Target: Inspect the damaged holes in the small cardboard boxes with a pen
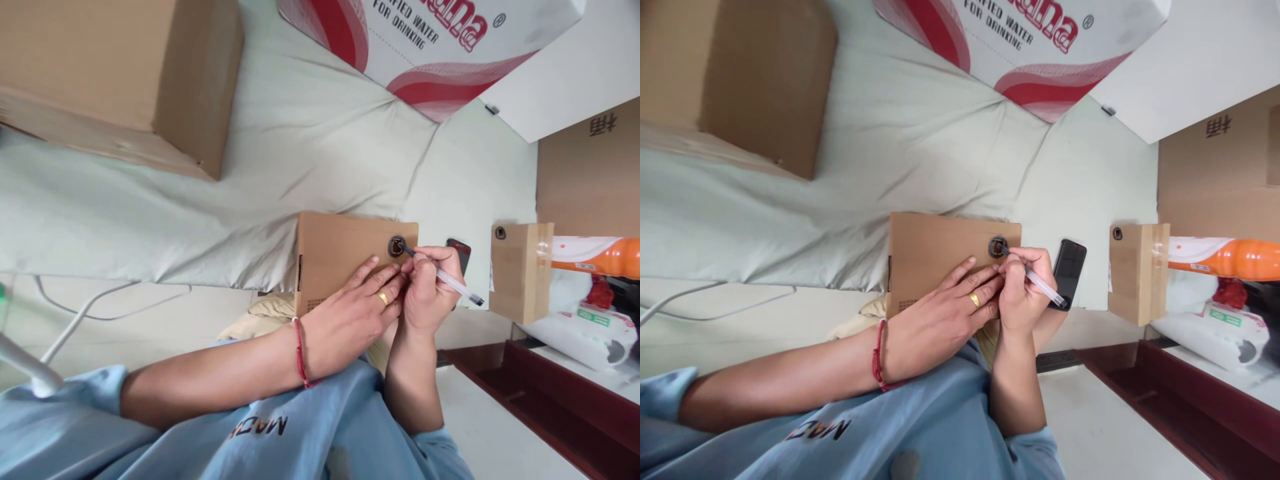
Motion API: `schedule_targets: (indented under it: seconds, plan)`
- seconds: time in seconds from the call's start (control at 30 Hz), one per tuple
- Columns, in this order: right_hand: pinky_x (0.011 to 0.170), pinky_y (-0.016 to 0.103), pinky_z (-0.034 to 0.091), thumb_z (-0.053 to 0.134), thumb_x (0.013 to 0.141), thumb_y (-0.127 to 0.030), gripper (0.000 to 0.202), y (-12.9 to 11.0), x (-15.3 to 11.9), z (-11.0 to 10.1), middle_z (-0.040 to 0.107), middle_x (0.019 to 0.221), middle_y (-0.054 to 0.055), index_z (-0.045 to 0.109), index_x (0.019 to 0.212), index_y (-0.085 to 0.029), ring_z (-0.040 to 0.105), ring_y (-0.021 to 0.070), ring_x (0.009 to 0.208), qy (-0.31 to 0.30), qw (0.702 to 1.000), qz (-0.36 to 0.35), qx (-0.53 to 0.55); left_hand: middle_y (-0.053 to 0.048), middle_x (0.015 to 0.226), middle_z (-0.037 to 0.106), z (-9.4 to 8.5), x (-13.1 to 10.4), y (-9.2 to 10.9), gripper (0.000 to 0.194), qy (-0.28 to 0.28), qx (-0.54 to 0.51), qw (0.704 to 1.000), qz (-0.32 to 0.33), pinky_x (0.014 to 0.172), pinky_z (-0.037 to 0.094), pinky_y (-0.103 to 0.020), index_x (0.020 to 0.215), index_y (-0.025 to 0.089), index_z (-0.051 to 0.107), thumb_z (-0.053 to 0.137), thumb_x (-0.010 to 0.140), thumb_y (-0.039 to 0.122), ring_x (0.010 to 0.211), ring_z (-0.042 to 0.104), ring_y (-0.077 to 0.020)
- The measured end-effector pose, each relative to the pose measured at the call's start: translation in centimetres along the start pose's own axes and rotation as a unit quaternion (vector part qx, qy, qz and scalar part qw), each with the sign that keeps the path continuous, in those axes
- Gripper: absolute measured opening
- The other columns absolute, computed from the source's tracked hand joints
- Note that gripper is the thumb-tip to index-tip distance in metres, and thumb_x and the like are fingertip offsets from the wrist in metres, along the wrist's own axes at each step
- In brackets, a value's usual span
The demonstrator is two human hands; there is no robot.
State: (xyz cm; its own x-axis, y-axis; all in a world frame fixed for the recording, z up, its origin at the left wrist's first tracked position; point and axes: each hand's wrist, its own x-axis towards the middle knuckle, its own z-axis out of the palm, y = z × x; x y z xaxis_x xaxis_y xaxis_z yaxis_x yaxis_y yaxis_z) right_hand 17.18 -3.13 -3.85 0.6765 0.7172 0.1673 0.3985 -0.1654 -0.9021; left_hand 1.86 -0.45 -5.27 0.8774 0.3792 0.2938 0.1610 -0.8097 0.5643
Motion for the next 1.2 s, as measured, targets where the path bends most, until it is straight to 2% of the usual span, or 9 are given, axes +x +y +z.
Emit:
schedule_targets:
  seconds: [0.27,0.4,0.57,0.77,0.93,1.2]
  plan:
    - [0.06,0.025,0.054,0.064,0.092,-0.021,0.007,-0.46,0.15,0.4,0.068,0.067,-0.005,0.069,0.088,-0.023,0.065,0.0123,0.058,-0.003,1.0,-0.007,-0.03,-0.019,0.168,0.052,0.07,0.1,-0.04,0.039,0.0,-0.003,1.0,0.002,0.138,0.026,-0.054,0.144,0.011,0.064,0.059,0.106,0.019,0.162,0.043,-0.0317]
    - [0.059,0.025,0.054,0.064,0.091,-0.022,0.008,-0.53,0.15,0.34,0.068,0.067,-0.005,0.069,0.085,-0.022,0.065,0.0121,0.058,-0.011,0.999,-0.008,-0.04,-0.018,0.166,0.054,0.24,0.02,-0.09,0.038,0.008,-0.003,1.0,0.004,0.138,0.026,-0.054,0.142,0.011,0.066,0.061,0.105,0.019,0.161,0.044,-0.0325]
    - [0.059,0.025,0.051,0.063,0.09,-0.022,0.009,-0.6,0.17,0.17,0.065,0.064,-0.006,0.068,0.083,-0.022,0.062,0.0119,0.057,-0.012,0.999,-0.013,-0.047,-0.015,0.154,0.065,0.3,-0.11,-0.07,0.036,0.011,-0.003,1.0,0.002,0.138,0.026,-0.054,0.141,0.012,0.066,0.06,0.106,0.019,0.158,0.048,-0.0321]
    - [0.057,0.026,0.048,0.061,0.087,-0.02,0.01,-0.2,0.03,-0.2,0.062,0.062,-0.006,0.068,0.08,-0.022,0.058,0.0123,0.054,-0.018,0.998,-0.025,-0.057,-0.015,0.156,0.063,0.25,0.0,-0.08,0.036,0.011,0.0,1.0,0.002,0.137,0.027,-0.054,0.142,0.012,0.066,0.058,0.108,0.02,0.156,0.05,-0.0318]
    - [0.057,0.027,0.047,0.059,0.085,-0.021,0.011,-0.07,-0.19,-0.28,0.06,0.062,-0.005,0.065,0.076,-0.023,0.057,0.013,0.056,0.006,0.996,-0.033,-0.087,-0.015,0.154,0.065,0.24,0.03,-0.04,0.036,0.011,0.002,1.0,0.002,0.138,0.026,-0.054,0.142,0.011,0.065,0.058,0.108,0.02,0.156,0.05,-0.0323]
    - [0.06,0.026,0.049,0.062,0.089,-0.023,0.008,-0.63,-0.07,0.27,0.064,0.065,-0.006,0.068,0.083,-0.023,0.059,0.0124,0.057,0.014,0.998,-0.022,-0.057,-0.015,0.153,0.065,0.14,0.03,-0.03,0.037,-0.001,0.004,1.0,0.002,0.138,0.026,-0.054,0.143,0.013,0.065,0.058,0.107,0.019,0.156,0.05,-0.0313]
